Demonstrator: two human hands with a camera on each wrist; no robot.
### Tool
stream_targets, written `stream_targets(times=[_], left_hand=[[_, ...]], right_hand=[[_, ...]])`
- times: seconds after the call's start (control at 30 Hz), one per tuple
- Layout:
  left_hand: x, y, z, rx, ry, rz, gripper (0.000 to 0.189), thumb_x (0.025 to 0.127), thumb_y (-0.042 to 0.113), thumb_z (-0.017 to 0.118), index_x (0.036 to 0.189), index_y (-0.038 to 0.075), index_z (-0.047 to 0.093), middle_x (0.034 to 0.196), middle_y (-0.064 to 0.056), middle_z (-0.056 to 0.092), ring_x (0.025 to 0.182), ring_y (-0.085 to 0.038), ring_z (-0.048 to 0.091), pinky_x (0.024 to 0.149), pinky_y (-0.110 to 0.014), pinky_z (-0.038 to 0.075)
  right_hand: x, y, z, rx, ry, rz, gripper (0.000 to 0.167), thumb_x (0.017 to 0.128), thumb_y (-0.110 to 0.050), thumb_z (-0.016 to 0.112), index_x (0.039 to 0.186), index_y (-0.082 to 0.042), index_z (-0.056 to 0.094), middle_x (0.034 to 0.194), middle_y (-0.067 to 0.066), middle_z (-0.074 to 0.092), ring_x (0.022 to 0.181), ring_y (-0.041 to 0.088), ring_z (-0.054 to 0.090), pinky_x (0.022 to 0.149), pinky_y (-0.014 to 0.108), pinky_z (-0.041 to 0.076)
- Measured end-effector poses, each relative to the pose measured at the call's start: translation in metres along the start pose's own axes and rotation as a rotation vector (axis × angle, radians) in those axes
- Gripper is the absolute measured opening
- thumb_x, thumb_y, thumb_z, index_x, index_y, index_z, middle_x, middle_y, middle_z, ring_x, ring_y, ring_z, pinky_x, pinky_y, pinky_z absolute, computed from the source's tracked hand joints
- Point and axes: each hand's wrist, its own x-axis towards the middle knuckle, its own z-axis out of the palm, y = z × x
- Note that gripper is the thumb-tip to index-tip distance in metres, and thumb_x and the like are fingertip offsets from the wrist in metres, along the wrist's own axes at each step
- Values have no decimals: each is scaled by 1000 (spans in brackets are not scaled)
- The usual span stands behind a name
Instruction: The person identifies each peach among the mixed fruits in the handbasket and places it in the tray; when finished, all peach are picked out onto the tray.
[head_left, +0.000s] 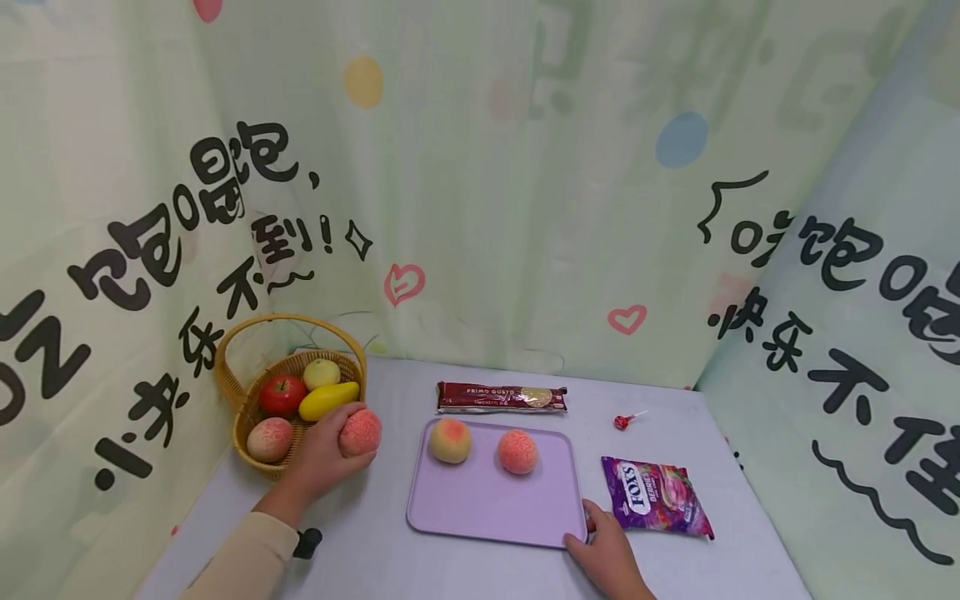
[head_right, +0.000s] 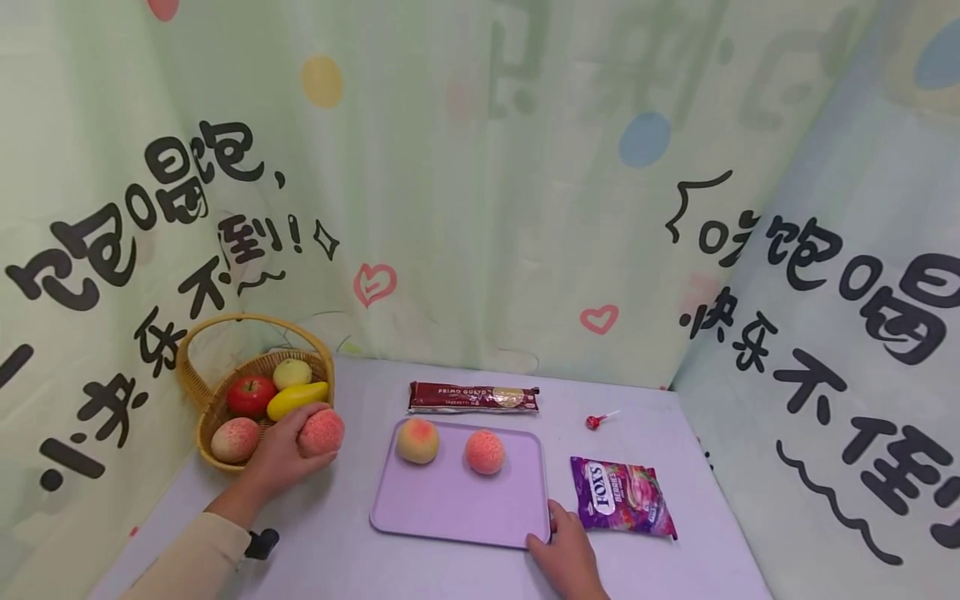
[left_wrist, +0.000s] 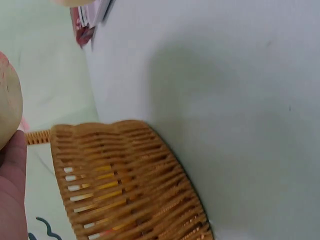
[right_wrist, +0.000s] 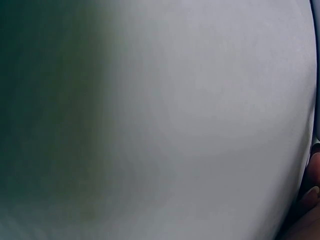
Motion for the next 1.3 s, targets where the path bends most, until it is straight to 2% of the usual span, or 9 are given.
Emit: stream_targets(times=[0.13, 0.5, 0.73, 0.97, 1.17, 1.3], left_hand=[[-1, 4, 6, -18, 8, -3, 77, 73, 13, 91, 141, 12, 54, 140, -13, 60, 122, -32, 61, 102, -56, 54], [-3, 11, 17, -59, -26, -84, 84, 71, 12, 91, 144, 11, 51, 144, -11, 58, 124, -31, 60, 103, -54, 53], [-7, 13, 24, -54, -38, -67, 78, 69, 12, 92, 137, 14, 55, 142, -8, 56, 125, -29, 57, 101, -53, 55], [-9, 18, 35, -74, -54, -62, 76, 68, 12, 94, 134, 14, 57, 132, -4, 58, 117, -25, 60, 97, -49, 58], [-10, 23, 47, -74, -80, -70, 76, 68, 14, 94, 135, 17, 59, 136, -1, 60, 119, -20, 61, 100, -45, 57], [-10, 25, 56, -110, -113, -72, 76, 69, 14, 94, 136, 17, 59, 137, -1, 60, 118, -19, 62, 100, -44, 57]], right_hand=[[1, 0, 0, 4, -13, 16, 78, 81, -23, 81, 143, 11, 49, 96, 9, 56, 79, 18, 49, 65, 28, 43], [1, 0, -1, 8, -9, 13, 77, 81, -22, 81, 142, 11, 50, 96, 8, 57, 79, 18, 49, 65, 28, 42], [0, -1, -1, 15, 3, 2, 76, 80, -21, 81, 142, 11, 50, 97, 9, 58, 79, 18, 49, 66, 28, 42], [-2, -4, -2, 12, -1, 15, 76, 80, -21, 81, 142, 11, 50, 96, 9, 57, 79, 19, 49, 66, 28, 42], [-2, -4, -3, 17, 4, 13, 77, 80, -21, 81, 142, 11, 50, 96, 8, 57, 78, 18, 48, 65, 28, 41], [-2, -4, -2, 19, 6, 7, 77, 80, -20, 81, 142, 11, 50, 95, 9, 57, 77, 18, 48, 64, 28, 41]])
